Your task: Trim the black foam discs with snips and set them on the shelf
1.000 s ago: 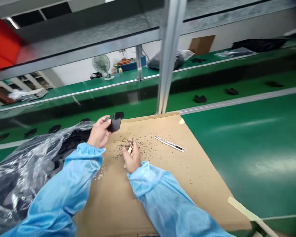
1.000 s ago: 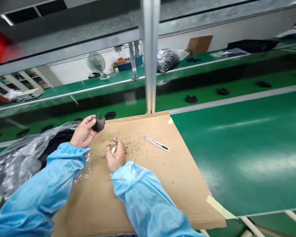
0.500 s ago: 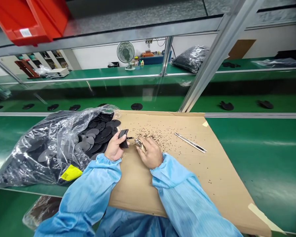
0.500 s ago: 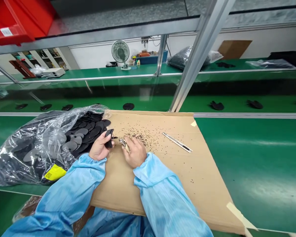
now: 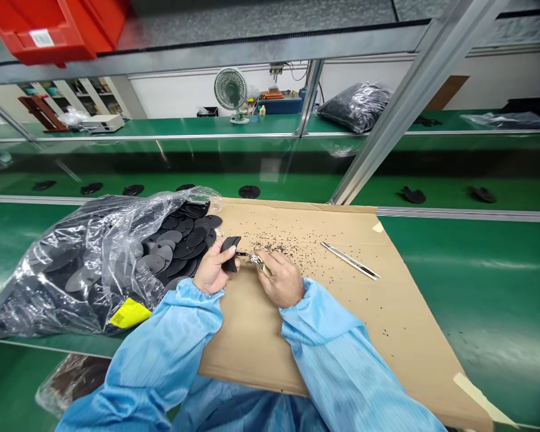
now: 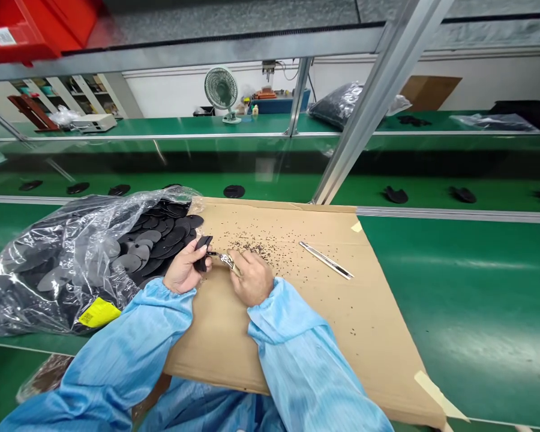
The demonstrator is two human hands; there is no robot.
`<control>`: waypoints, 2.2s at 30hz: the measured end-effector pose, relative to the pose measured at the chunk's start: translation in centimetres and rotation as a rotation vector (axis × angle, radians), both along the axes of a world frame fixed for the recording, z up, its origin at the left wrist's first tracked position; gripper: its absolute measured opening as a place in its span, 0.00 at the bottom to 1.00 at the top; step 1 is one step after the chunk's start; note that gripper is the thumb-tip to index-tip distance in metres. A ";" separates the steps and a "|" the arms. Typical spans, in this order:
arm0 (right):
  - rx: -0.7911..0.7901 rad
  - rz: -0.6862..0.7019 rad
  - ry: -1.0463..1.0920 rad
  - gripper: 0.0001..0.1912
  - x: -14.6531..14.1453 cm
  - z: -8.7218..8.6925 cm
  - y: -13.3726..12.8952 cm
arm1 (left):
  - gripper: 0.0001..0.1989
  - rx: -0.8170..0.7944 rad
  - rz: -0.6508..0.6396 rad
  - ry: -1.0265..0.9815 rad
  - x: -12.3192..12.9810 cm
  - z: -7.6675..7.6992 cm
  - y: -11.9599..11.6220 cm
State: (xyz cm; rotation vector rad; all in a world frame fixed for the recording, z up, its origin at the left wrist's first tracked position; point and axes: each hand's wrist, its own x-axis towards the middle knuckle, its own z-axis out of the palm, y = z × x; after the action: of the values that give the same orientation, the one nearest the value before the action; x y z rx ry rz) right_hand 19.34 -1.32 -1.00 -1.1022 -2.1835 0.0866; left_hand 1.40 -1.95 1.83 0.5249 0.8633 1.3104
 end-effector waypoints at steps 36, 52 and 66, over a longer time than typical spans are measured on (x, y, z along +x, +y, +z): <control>-0.177 0.020 0.165 0.18 -0.7 -0.1 -0.8 | 0.12 -0.093 0.013 -0.097 -0.6 -1.2 0.9; -0.364 0.103 -0.088 0.22 -1.2 1.0 -1.5 | 0.09 -0.069 -0.203 -0.121 -0.3 -0.8 0.4; -0.509 0.143 -0.082 0.21 -1.3 1.8 -1.7 | 0.09 -0.040 -0.229 -0.086 -0.3 -0.8 0.3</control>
State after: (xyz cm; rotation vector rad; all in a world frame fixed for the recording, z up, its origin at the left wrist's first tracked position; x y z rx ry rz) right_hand 18.05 -3.05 0.80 -1.2294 -2.3792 0.7043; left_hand 1.12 -1.68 1.07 0.5161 0.7339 1.0971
